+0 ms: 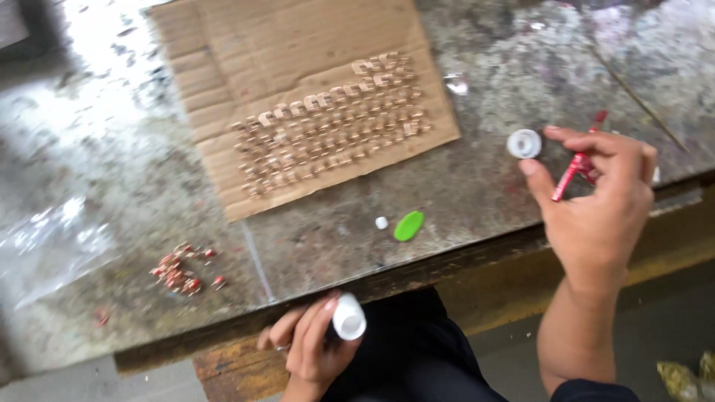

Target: Applying small dots of paint to a series of jewelry components using a fine-tipped brush on a workshop bench.

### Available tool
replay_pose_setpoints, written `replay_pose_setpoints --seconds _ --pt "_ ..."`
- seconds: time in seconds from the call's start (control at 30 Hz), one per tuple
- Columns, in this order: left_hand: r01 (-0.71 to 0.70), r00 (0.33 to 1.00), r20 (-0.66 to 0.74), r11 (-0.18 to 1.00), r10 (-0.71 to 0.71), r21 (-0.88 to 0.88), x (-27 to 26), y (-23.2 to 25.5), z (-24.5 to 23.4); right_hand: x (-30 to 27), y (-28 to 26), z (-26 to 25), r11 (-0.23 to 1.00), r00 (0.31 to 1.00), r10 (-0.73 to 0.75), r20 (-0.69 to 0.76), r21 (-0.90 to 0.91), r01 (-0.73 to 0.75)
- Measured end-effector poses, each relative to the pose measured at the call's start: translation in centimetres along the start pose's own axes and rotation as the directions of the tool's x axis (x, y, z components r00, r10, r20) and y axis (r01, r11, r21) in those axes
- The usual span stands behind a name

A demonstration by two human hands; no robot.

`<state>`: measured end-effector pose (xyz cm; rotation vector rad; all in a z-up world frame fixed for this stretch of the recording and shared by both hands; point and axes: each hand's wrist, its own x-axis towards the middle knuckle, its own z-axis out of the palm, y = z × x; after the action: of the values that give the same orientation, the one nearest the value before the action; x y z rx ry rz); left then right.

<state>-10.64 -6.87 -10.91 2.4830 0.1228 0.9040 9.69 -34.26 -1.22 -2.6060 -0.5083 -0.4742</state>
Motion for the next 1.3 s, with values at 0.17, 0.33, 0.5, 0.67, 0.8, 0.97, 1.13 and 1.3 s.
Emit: replay_pose_setpoints --seconds 0.17,0.33,0.5,0.67,0.8,0.97,1.13,1.3 --pt "0.0 0.998 -0.069 0.999 0.002 0.038 0.3 0.0 0.6 1.4 -1.4 0.0 0.981 0.996 -0.042 0.075 0.19 0.027" --pt "-0.009 0.999 -0.046 0.999 0.011 0.047 -0.2 -0.6 0.5 0.9 -0.6 -0.3 0.97 0.987 -0.144 0.073 0.207 0.127" --pt "-0.002 0.999 -0.037 0.998 0.004 0.065 -0.2 -0.8 0.2 -2.0 -7.8 -1.1 0.911 0.931 -0.352 0.098 0.266 0.317" --pt "-0.051 0.999 -0.014 0.998 0.052 0.024 -0.2 -1.2 0.0 -0.1 -13.6 -0.4 0.686 0.62 -0.725 0.3 0.402 0.607" --pt "-0.059 0.998 -0.026 0.998 0.059 0.017 0.1 -1.2 0.0 0.0 -14.2 -0.1 0.677 0.613 -0.732 0.297 0.415 0.607" --pt "-0.083 0.997 0.0 0.997 0.083 -0.01 -0.2 -1.5 -0.1 0.9 -14.9 -0.3 0.577 0.536 -0.791 0.294 0.649 0.496" --pt "-0.075 0.997 0.013 0.997 0.075 -0.015 0.0 -1.4 -0.3 0.9 -16.1 -0.1 0.552 0.456 -0.831 0.319 0.57 0.608" --pt "-0.052 0.997 -0.052 0.998 0.05 -0.022 0.2 -1.1 0.2 0.9 -16.5 0.3 0.493 0.405 -0.87 0.282 0.53 0.69"
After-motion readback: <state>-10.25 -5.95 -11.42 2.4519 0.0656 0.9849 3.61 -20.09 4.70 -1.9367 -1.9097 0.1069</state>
